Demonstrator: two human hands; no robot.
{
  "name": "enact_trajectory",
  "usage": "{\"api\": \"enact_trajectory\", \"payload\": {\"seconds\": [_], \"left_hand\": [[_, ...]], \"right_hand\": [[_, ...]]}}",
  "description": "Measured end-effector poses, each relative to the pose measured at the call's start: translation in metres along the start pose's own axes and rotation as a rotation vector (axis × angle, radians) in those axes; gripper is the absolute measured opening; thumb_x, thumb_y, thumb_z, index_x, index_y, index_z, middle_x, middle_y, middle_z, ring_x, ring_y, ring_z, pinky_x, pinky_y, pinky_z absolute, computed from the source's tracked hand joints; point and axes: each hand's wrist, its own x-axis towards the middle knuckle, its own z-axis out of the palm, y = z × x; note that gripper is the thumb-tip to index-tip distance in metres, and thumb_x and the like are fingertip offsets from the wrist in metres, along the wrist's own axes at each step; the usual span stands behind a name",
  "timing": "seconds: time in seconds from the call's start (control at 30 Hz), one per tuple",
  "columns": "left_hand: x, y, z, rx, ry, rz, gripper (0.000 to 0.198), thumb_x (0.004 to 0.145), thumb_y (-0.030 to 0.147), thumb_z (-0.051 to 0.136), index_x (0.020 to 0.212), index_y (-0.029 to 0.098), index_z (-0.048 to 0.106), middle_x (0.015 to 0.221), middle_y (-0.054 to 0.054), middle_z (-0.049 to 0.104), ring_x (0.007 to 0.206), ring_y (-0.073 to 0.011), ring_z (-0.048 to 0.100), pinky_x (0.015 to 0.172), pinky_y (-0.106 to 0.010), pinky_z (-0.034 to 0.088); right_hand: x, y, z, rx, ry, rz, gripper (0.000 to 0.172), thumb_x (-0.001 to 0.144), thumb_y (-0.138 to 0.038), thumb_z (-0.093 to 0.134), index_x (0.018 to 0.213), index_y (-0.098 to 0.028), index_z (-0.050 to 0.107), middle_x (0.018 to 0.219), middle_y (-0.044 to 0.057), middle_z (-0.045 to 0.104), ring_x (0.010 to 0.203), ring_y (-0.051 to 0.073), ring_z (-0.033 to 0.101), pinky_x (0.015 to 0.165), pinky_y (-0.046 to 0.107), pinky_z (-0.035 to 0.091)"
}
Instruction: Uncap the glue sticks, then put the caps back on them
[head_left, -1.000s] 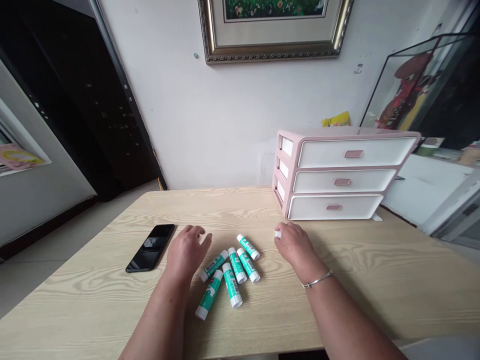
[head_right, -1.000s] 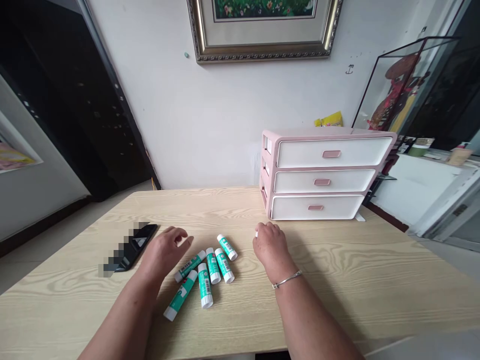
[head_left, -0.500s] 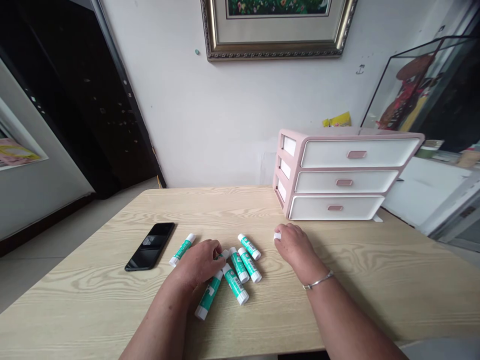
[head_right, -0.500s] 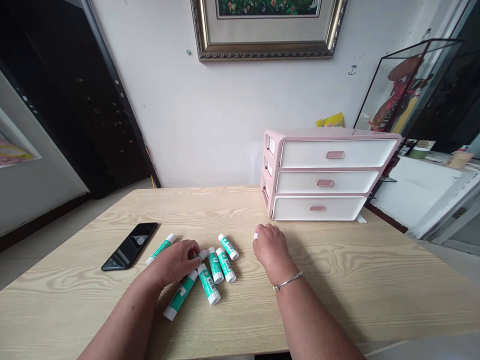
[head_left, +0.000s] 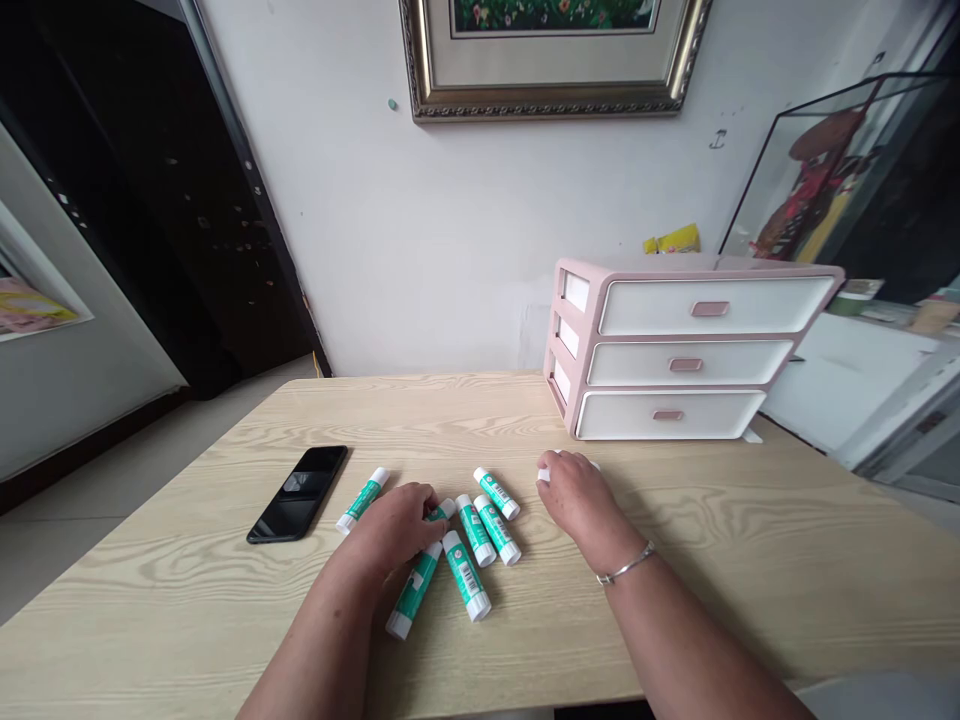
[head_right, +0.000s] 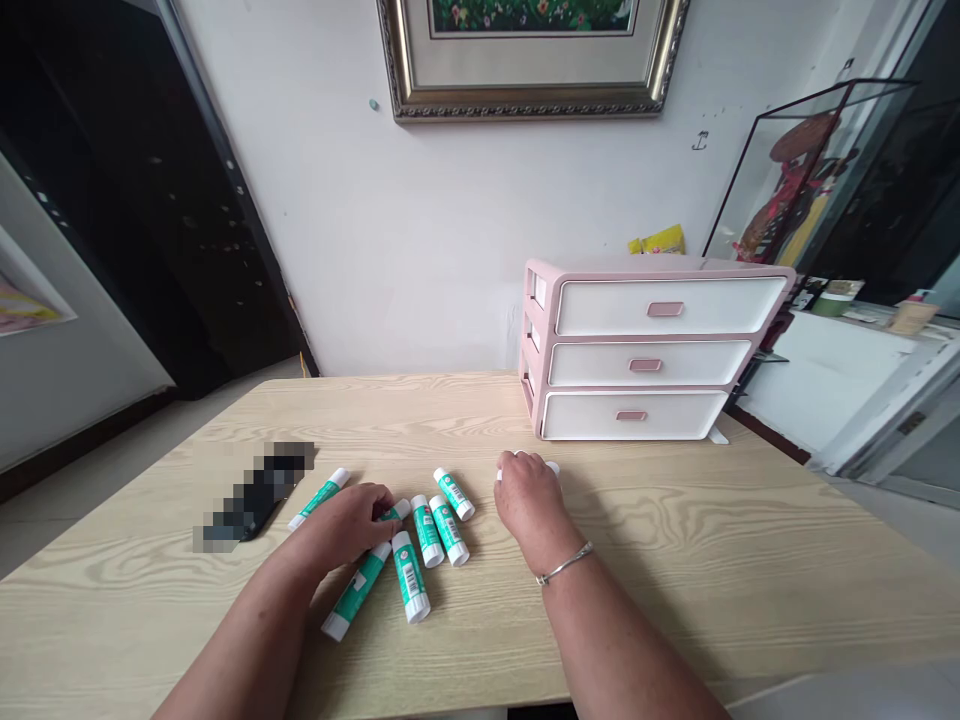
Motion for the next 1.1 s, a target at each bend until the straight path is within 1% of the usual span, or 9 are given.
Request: {"api": "enact_trajectory", "payload": {"seconds": [0.13,0.23,0.3,0.37,0.47,0.53,0.63,0.87,1.1], "left_hand": [[0.001,0.0,0.0,0.021,0.023,0.007,0.016,0.078,0.038,0.06,0.079,0.024,0.068,0.078,-0.004,0.073,0.067,-0.0205,0.062,0.056,-0.028,0.028],[0.003,0.0,-0.001,-0.012,0.062,0.028,0.017,0.081,0.037,0.058,0.083,0.024,0.068,0.084,-0.006,0.073,0.071,-0.0209,0.063,0.06,-0.028,0.031],[0.004,-0.001,-0.001,-0.074,0.118,0.056,0.021,0.083,0.039,0.056,0.088,0.023,0.068,0.086,-0.006,0.072,0.074,-0.021,0.062,0.063,-0.028,0.035],[0.005,-0.001,0.0,-0.161,0.183,0.106,0.025,0.086,0.042,0.055,0.093,0.022,0.067,0.086,-0.005,0.071,0.075,-0.0205,0.06,0.066,-0.028,0.038],[0.005,0.002,0.002,-0.315,0.249,0.207,0.029,0.09,0.046,0.052,0.097,0.021,0.065,0.084,-0.003,0.068,0.073,-0.019,0.058,0.067,-0.028,0.04],[0.002,0.006,0.003,-0.416,0.247,0.261,0.032,0.093,0.048,0.05,0.101,0.02,0.064,0.084,-0.003,0.066,0.074,-0.0186,0.057,0.069,-0.027,0.042],[-0.004,0.015,0.0,-0.522,0.181,0.303,0.035,0.095,0.049,0.047,0.108,0.02,0.062,0.09,-0.004,0.065,0.08,-0.019,0.059,0.074,-0.028,0.045],[-0.014,0.027,-0.004,-0.68,0.038,0.342,0.035,0.097,0.05,0.046,0.114,0.021,0.055,0.091,-0.002,0.061,0.083,-0.0174,0.059,0.077,-0.028,0.049],[-0.013,0.027,0.001,-0.686,-0.062,0.416,0.034,0.099,0.048,0.044,0.118,0.021,0.053,0.081,0.002,0.056,0.069,-0.0127,0.054,0.068,-0.026,0.046]], "right_hand": [[0.001,0.0,0.001,0.027,0.006,0.015,0.018,0.087,-0.015,0.057,0.1,-0.017,0.068,0.097,0.01,0.071,0.095,0.025,0.062,0.083,0.033,0.04],[0.002,-0.004,-0.002,0.151,0.078,0.029,0.021,0.086,-0.016,0.057,0.104,-0.016,0.068,0.099,0.01,0.071,0.097,0.024,0.062,0.086,0.033,0.042],[0.002,-0.01,-0.006,0.324,0.131,0.044,0.022,0.087,-0.018,0.058,0.106,-0.017,0.068,0.101,0.009,0.071,0.095,0.022,0.063,0.086,0.032,0.044],[0.001,-0.019,-0.01,0.573,0.155,0.075,0.021,0.087,-0.025,0.059,0.106,-0.018,0.067,0.101,0.007,0.071,0.084,0.018,0.063,0.079,0.031,0.047],[-0.001,-0.034,-0.012,1.013,0.125,0.078,0.025,0.086,-0.037,0.062,0.103,-0.019,0.065,0.093,0.004,0.07,0.072,0.015,0.061,0.07,0.029,0.05],[-0.002,-0.042,-0.012,1.255,0.084,0.041,0.03,0.084,-0.042,0.064,0.102,-0.018,0.064,0.091,0.004,0.069,0.075,0.015,0.062,0.071,0.03,0.052],[-0.005,-0.048,-0.011,1.45,0.042,0.001,0.036,0.082,-0.046,0.069,0.103,-0.018,0.062,0.092,0.004,0.068,0.08,0.016,0.064,0.074,0.031,0.053],[-0.01,-0.051,-0.013,1.527,0.061,-0.038,0.033,0.086,-0.045,0.068,0.108,-0.021,0.062,0.095,0.005,0.067,0.084,0.017,0.062,0.076,0.032,0.052],[-0.014,-0.055,-0.011,1.432,0.121,-0.121,0.026,0.089,-0.04,0.065,0.107,-0.021,0.063,0.089,0.003,0.064,0.074,0.014,0.057,0.067,0.028,0.049]]}}
